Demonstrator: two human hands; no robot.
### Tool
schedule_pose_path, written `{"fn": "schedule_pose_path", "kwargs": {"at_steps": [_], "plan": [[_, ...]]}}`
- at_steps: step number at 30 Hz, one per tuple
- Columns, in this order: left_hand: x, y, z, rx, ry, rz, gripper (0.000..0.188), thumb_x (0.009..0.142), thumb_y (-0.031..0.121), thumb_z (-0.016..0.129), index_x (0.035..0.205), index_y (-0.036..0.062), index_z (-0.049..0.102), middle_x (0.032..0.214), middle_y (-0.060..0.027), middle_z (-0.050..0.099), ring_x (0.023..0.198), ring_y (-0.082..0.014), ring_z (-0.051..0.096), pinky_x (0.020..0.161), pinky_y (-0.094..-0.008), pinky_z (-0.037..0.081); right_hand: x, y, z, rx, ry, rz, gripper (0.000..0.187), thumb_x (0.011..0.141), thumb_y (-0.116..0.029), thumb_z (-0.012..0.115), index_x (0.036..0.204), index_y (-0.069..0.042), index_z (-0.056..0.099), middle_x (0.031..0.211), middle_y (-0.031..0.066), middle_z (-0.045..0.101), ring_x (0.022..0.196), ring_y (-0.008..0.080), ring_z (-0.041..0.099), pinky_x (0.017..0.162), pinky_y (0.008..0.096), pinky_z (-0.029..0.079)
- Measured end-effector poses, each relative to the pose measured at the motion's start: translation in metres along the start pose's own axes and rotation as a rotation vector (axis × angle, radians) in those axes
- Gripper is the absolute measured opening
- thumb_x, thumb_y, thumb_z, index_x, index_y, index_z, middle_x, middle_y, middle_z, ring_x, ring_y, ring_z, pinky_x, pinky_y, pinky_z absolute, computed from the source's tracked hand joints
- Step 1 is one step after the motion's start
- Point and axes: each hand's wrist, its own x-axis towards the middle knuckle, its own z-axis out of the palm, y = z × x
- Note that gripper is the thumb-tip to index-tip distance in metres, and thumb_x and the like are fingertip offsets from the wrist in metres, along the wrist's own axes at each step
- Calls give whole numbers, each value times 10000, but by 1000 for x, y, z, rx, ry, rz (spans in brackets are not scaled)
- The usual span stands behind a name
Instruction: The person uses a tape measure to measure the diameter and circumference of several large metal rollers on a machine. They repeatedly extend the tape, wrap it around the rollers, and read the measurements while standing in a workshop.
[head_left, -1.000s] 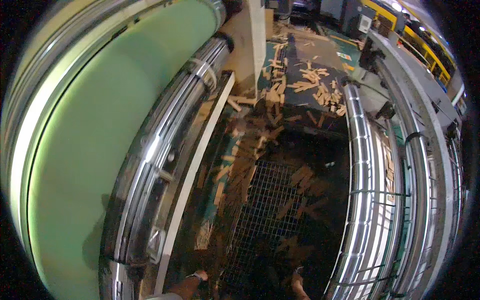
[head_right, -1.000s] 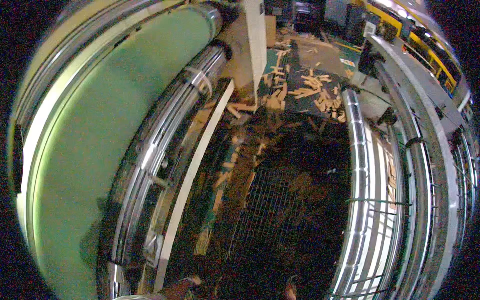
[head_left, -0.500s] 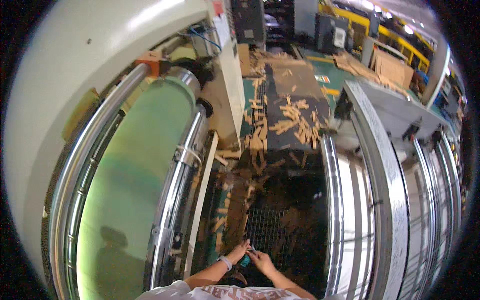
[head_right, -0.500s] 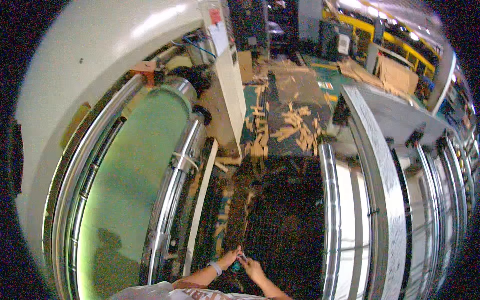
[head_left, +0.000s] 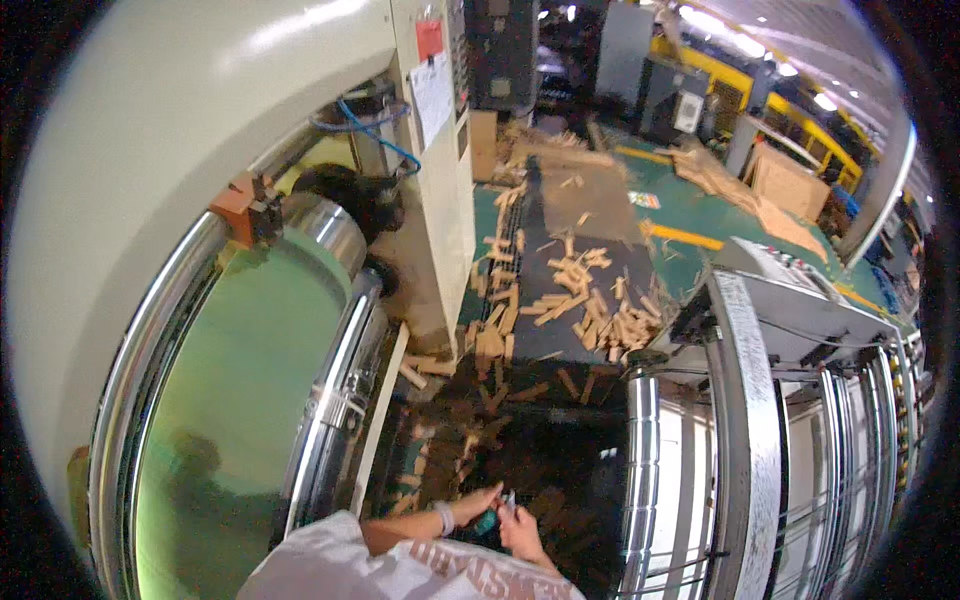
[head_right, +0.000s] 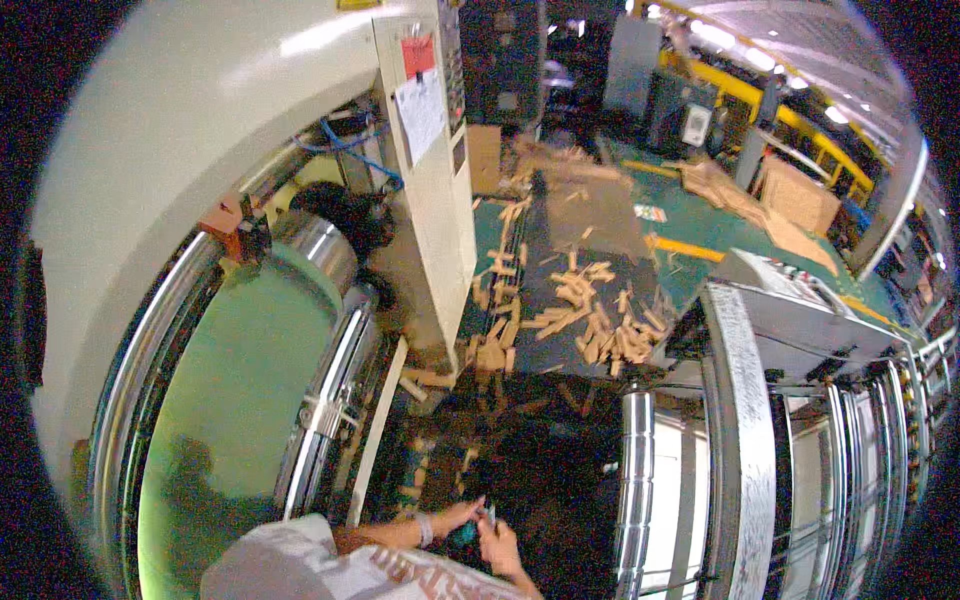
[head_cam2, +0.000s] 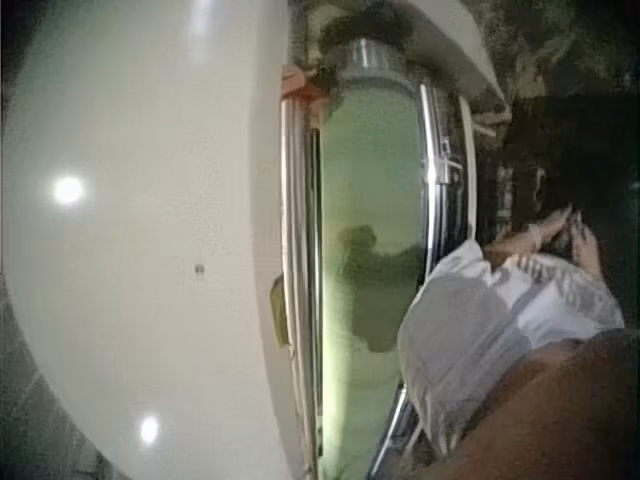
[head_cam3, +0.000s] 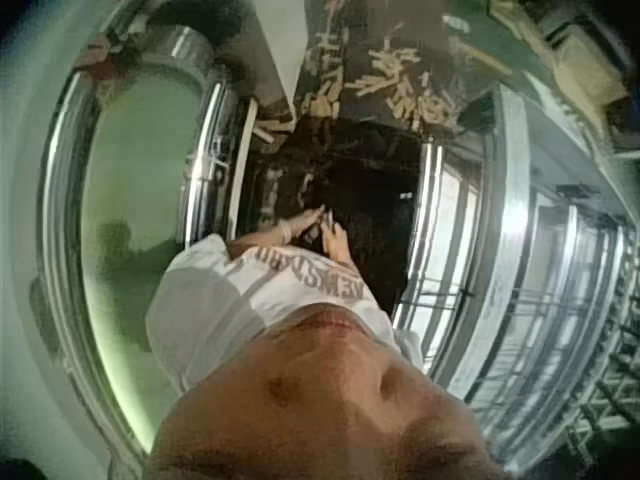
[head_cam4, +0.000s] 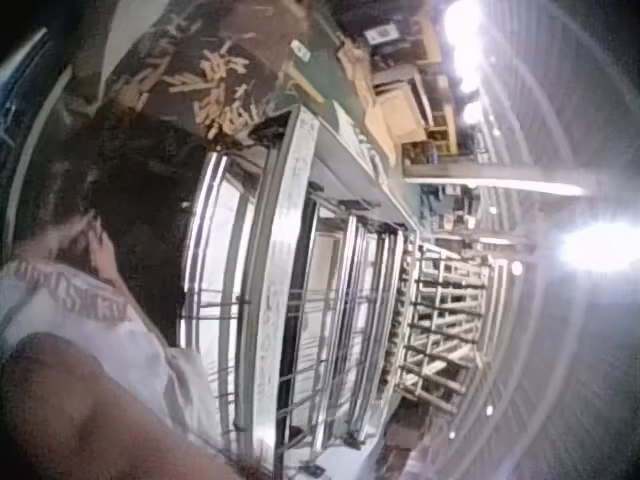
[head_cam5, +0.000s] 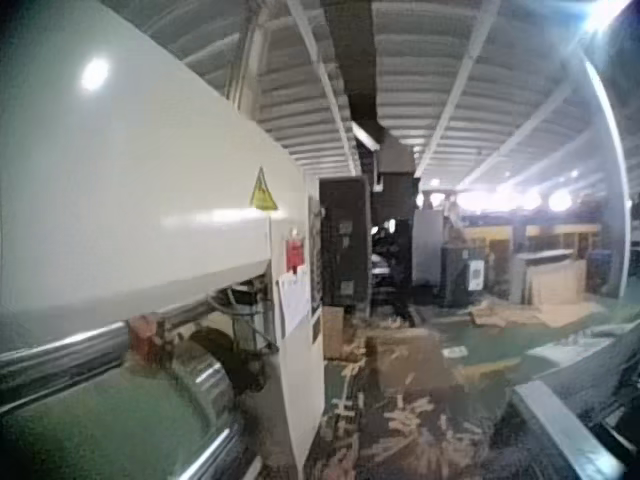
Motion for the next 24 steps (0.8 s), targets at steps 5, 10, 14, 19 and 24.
{"fn": "schedule_pose_path", "kwargs": {"at_steps": [5,10,14,19,24], "plan": [[47,87,-38,-215,-5,-37,582,827,597,310,1010,87,522,890,-36,530,847,-122,467,778,-277,378,90,-75,-19,-68,-210,162,177,860,-267,485,829,-94,509,538,-51,347,414,60,300,377,207,257],[73,166,-89,-136,51,41,689,783,669,293,1025,55,492,989,-52,522,908,-128,465,802,-268,369,164,-160,-10,-86,-530,157,145,858,-221,502,850,-78,526,582,-48,402,476,58,356,430,189,284],[129,245,-115,-181,-4,22,640,818,629,270,824,65,572,830,-31,559,824,-118,485,795,-257,358,234,-233,-17,-50,-547,214,114,842,-193,529,854,-80,518,619,-41,420,512,55,369,441,186,280],[245,356,-173,-149,-117,32,664,837,611,222,755,47,561,775,-51,535,752,-143,468,746,-283,369,356,-328,-42,-82,-395,196,151,786,-174,605,898,-88,553,602,-65,440,484,56,356,436,204,265],[333,459,-220,98,-94,286,656,831,620,224,710,47,520,699,-47,479,693,-139,429,723,-266,350,431,-469,-41,-138,-371,52,128,758,-135,626,836,-47,575,680,-38,533,529,69,452,479,211,355]]}}
